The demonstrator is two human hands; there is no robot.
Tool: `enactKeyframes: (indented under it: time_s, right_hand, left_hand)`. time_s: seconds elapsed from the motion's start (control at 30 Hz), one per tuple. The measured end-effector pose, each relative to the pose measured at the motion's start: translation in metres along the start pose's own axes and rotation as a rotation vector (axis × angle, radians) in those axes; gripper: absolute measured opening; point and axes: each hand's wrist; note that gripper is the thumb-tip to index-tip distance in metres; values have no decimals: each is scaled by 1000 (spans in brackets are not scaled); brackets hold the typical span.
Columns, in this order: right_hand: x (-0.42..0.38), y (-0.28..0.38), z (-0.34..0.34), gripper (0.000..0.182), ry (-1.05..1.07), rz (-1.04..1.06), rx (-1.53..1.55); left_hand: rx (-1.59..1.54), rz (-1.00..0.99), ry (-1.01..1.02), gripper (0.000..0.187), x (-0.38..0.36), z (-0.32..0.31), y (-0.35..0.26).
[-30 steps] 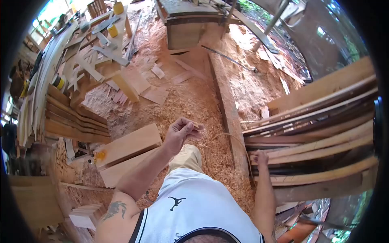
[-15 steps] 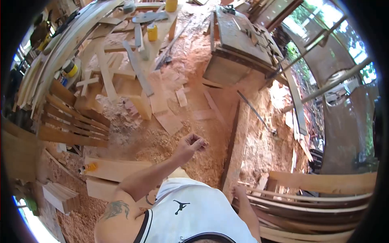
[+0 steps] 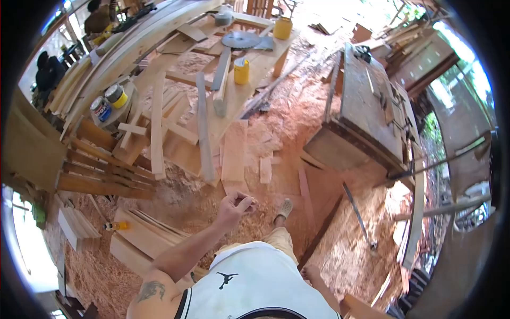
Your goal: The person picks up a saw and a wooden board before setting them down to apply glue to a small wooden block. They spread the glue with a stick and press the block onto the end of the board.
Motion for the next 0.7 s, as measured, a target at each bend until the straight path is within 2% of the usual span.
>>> enactKeyframes:
  time_s: [0.03,0.07,0.17,0.23,0.3,0.37,0.47,0.57,0.7]
  right_hand:
    - [27,35,22,17,12,-92,135]
    - [53,73,50,14,107,3,187]
    - [136,190,133,14,-37,931,-1230]
    - [125,300,159,13,-142,330,-185]
    - [224,365,186,15,-303,688,-309]
    - [146,492,213,17,-140,703,-24]
    - [142,615,221,15,-15,830,127]
    - [144,707,206,17,133,859,194]
    - [124,821,174,31,312,934,233]
  left_hand:
    - [-19,-11,-40,16,20,-9,-5]
    - [1,-45,-73,16,39,-15,-2]
    - [61,-122,-192,16,104,-40,-2]
    - [100,-113,-266,16,136,-66,-16]
    - [142,-146,-283,16,163,-89,-36]
    - [162,-169,-306,16,180,-103,-45]
    - [165,-204,-357,16,209,-104,-56]
    - [116,-201,-432,16,240,-100,-63]
    - [26,-212,-452,16,294,-82,-67]
Point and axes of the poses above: each hand's wrist, its own x-axis towards the middle knuckle, its own z-axis out of the back of the hand, y = z × x, and after that the axes turned 6 degrees about -x, right-handed
